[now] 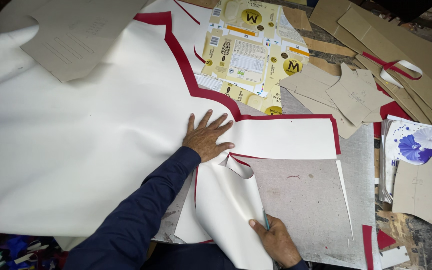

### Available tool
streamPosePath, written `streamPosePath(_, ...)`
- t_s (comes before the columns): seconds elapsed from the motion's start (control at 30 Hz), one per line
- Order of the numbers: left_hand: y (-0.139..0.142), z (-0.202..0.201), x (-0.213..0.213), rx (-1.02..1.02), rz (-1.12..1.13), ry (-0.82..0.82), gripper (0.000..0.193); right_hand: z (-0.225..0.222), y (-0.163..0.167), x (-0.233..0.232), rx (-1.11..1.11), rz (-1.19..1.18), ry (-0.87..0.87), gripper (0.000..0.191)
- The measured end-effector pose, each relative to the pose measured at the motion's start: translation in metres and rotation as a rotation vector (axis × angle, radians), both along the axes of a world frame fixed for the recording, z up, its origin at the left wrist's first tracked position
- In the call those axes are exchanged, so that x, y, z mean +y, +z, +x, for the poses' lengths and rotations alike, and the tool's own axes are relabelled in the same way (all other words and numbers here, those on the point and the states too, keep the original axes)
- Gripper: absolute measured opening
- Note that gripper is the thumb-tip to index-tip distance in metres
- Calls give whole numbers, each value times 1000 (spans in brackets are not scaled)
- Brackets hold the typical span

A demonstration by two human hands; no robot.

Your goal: The person unfolds a large white fabric with a red underside, places a cardboard pattern on it, and traces the outline with a pen. They then cut along the traced lines using a pen-like tool, remove the pattern, and repeat the process with a second pattern to cut additional fabric pieces.

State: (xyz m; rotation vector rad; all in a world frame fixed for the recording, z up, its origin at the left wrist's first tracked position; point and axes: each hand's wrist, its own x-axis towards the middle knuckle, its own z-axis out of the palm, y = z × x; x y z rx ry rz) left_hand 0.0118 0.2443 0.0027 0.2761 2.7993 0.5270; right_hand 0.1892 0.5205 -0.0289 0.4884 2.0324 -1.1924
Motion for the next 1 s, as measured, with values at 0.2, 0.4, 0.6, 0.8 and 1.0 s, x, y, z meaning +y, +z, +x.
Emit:
streamPosePath(0.2,11,19,24,-51,-142,18,137,-3,7,7,39,255,107,42)
streamPosePath(0.4,5,22,24,-35,-28,63,139,-54,60,52,495,406,148,40)
streamPosePath(0.6,3,22,23,-23,-16,60,138,-130,66,12,1031,67,476,28)
streamPosePath(0.8,4,19,22,-43,-13,69,142,-173,41,-46,1097,83,771,40)
streamPosePath(1.0,3,18,23,-43,-17,71,142,-178,26,-51,1056,53,691,30)
